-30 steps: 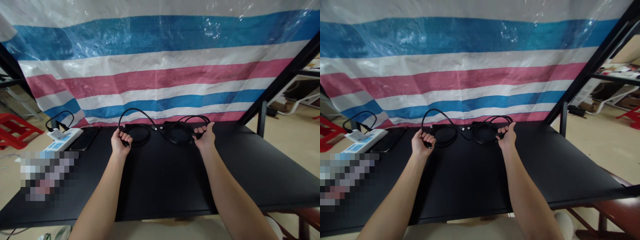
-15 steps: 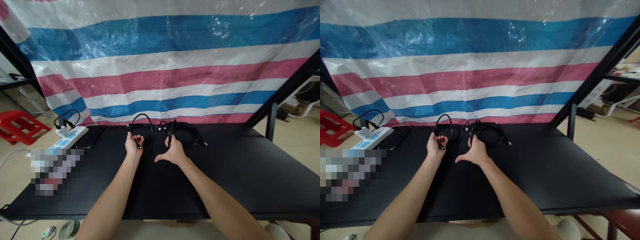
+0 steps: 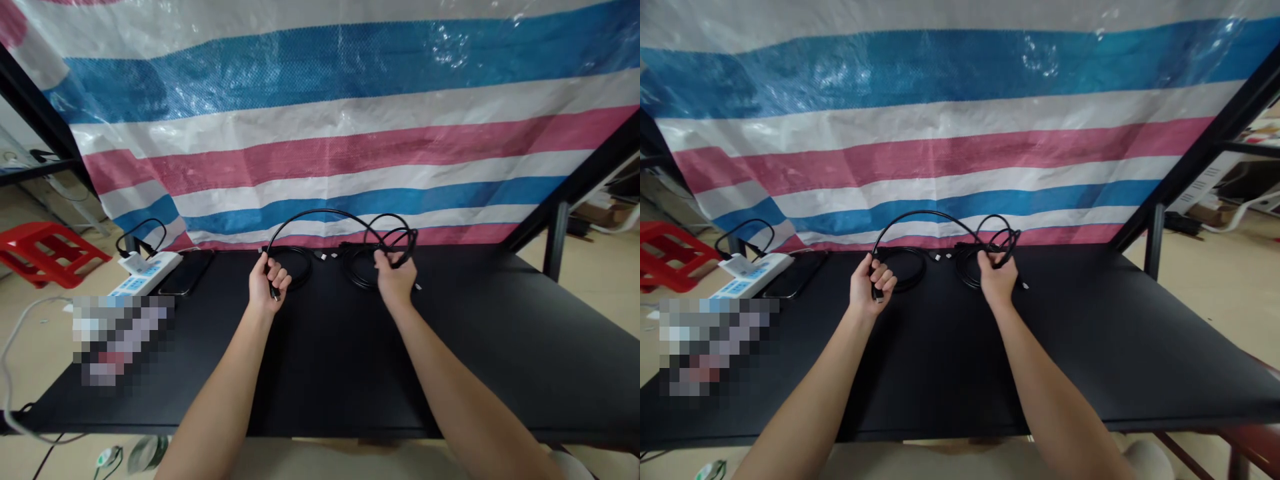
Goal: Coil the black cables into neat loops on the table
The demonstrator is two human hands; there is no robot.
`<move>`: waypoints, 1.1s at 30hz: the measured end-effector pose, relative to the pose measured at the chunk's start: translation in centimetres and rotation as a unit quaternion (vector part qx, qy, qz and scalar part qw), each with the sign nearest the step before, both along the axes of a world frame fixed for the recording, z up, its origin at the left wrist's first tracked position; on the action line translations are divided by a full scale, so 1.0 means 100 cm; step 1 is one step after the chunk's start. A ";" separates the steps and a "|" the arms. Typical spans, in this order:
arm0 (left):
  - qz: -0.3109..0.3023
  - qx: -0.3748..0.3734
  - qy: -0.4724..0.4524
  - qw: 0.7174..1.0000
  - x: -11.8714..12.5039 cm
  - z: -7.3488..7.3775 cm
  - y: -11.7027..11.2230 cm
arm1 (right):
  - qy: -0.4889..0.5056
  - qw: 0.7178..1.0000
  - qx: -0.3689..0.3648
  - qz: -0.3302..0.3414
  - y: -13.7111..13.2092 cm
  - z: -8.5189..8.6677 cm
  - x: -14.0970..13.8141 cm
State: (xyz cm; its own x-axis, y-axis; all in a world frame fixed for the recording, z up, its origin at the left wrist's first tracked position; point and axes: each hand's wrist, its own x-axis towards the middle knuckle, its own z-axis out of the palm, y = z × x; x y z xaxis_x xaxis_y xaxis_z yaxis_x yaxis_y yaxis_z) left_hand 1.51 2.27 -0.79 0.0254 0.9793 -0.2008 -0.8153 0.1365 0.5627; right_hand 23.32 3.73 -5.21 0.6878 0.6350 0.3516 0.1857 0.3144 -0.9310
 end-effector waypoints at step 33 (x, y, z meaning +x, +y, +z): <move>-0.086 -0.024 0.312 0.946 0.044 -0.034 -0.007 | 0.044 0.973 -0.053 0.218 -0.016 0.003 -0.027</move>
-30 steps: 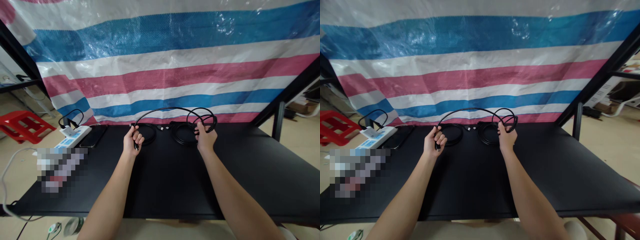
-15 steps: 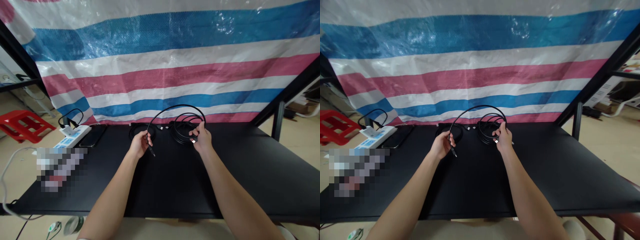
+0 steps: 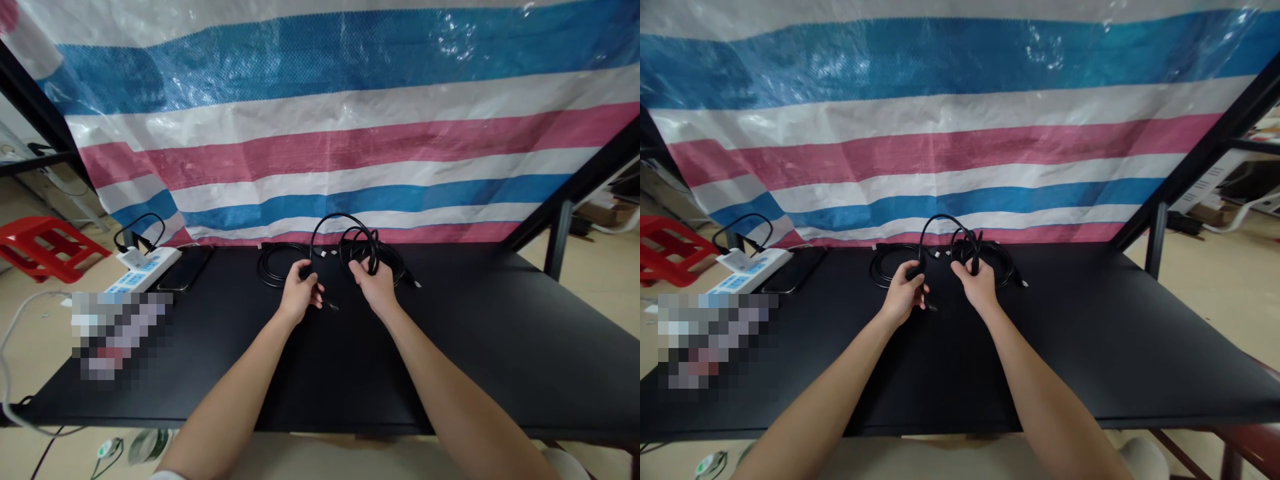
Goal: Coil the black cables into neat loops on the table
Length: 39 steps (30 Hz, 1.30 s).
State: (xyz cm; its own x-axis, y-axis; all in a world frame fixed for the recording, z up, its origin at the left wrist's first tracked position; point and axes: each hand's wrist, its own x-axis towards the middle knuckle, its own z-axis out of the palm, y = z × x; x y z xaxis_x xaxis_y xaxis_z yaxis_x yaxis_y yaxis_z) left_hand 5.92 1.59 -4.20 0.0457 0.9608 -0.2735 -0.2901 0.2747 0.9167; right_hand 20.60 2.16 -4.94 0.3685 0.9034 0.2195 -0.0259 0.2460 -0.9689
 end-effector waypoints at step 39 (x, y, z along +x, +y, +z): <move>-0.157 0.176 0.041 0.971 0.003 0.008 -0.016 | -0.080 0.932 -0.026 0.353 -0.015 0.008 0.001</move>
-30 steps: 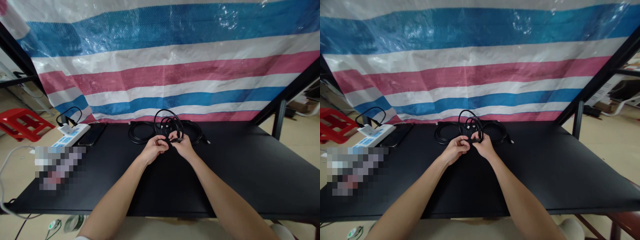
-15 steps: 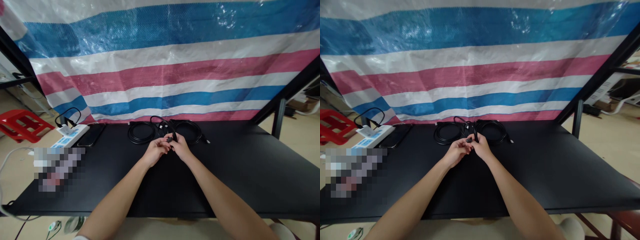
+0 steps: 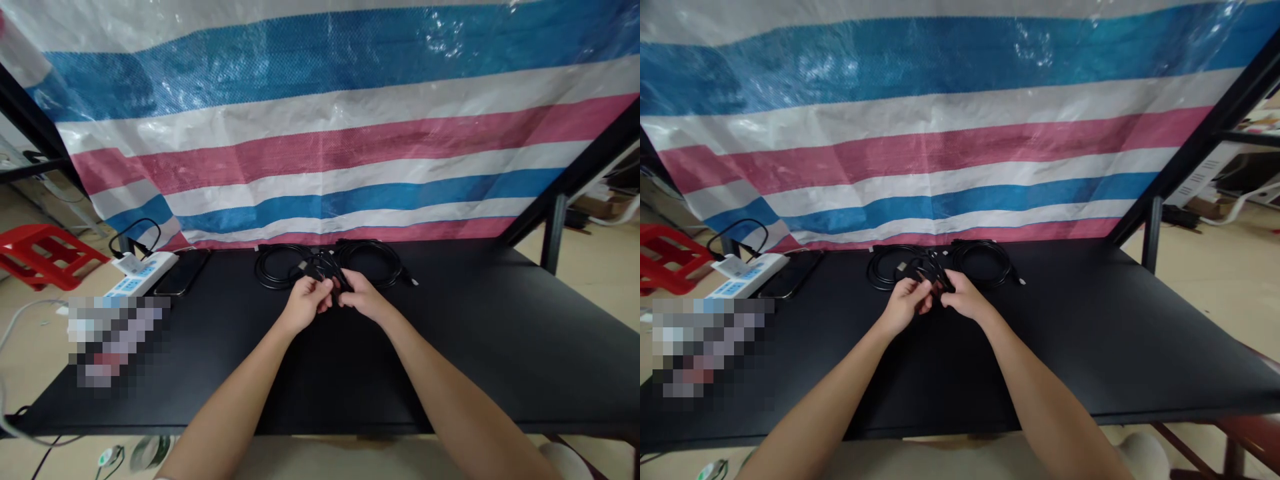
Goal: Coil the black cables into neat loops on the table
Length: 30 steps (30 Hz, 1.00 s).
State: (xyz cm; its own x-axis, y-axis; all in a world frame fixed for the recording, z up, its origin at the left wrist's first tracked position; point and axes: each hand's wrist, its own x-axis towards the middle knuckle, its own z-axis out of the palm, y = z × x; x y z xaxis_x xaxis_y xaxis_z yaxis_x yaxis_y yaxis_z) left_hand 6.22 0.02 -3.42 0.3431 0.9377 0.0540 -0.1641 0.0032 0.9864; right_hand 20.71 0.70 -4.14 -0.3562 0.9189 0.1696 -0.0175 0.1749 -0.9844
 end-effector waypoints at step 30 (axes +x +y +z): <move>0.115 0.263 0.311 0.906 -0.018 0.022 0.000 | -0.148 0.966 -0.190 0.096 -0.002 0.025 0.037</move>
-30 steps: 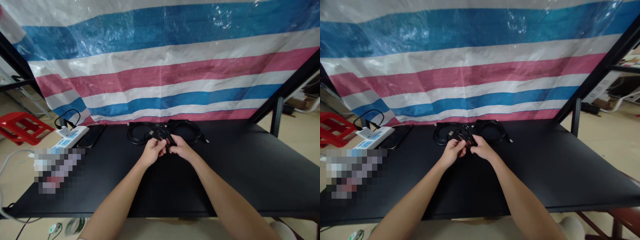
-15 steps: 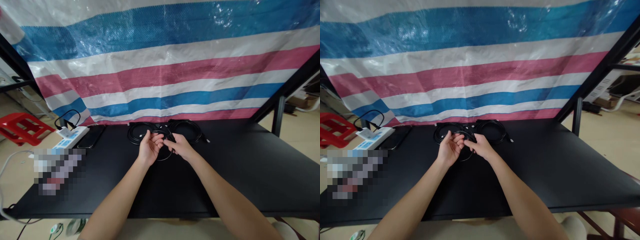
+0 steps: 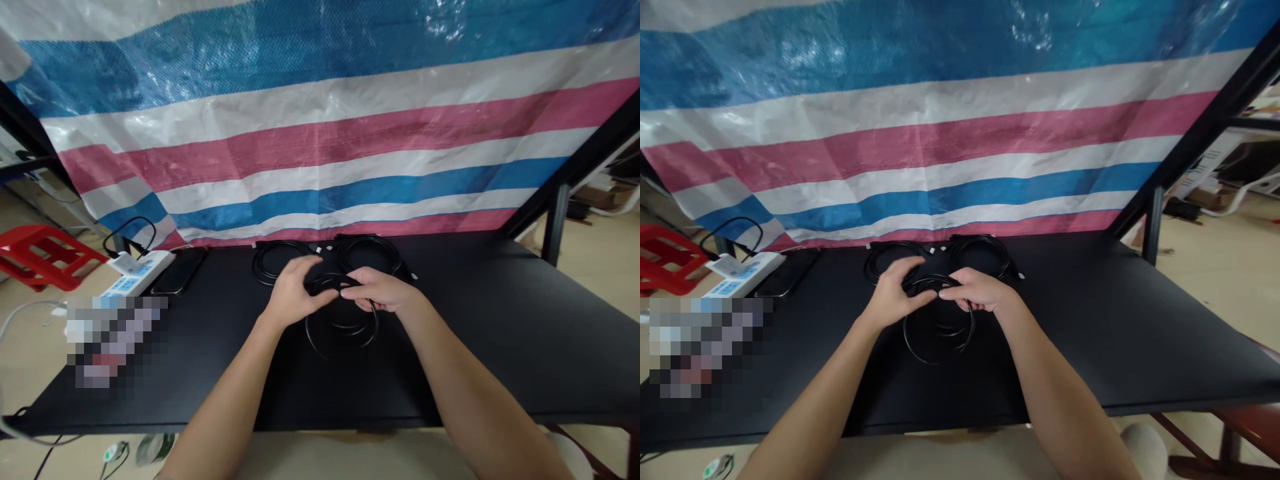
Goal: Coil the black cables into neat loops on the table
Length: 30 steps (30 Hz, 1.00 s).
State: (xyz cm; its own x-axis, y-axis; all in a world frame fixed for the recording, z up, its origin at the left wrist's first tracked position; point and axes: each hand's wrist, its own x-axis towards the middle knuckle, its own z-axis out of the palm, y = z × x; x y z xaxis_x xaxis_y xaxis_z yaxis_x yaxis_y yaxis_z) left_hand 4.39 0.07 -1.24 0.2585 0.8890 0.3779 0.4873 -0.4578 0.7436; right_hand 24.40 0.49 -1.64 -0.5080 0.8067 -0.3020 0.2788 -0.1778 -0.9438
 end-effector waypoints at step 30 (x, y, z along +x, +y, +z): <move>0.205 -0.103 0.079 0.970 -0.004 -0.027 0.018 | 0.112 0.958 0.165 -0.207 0.008 -0.020 -0.022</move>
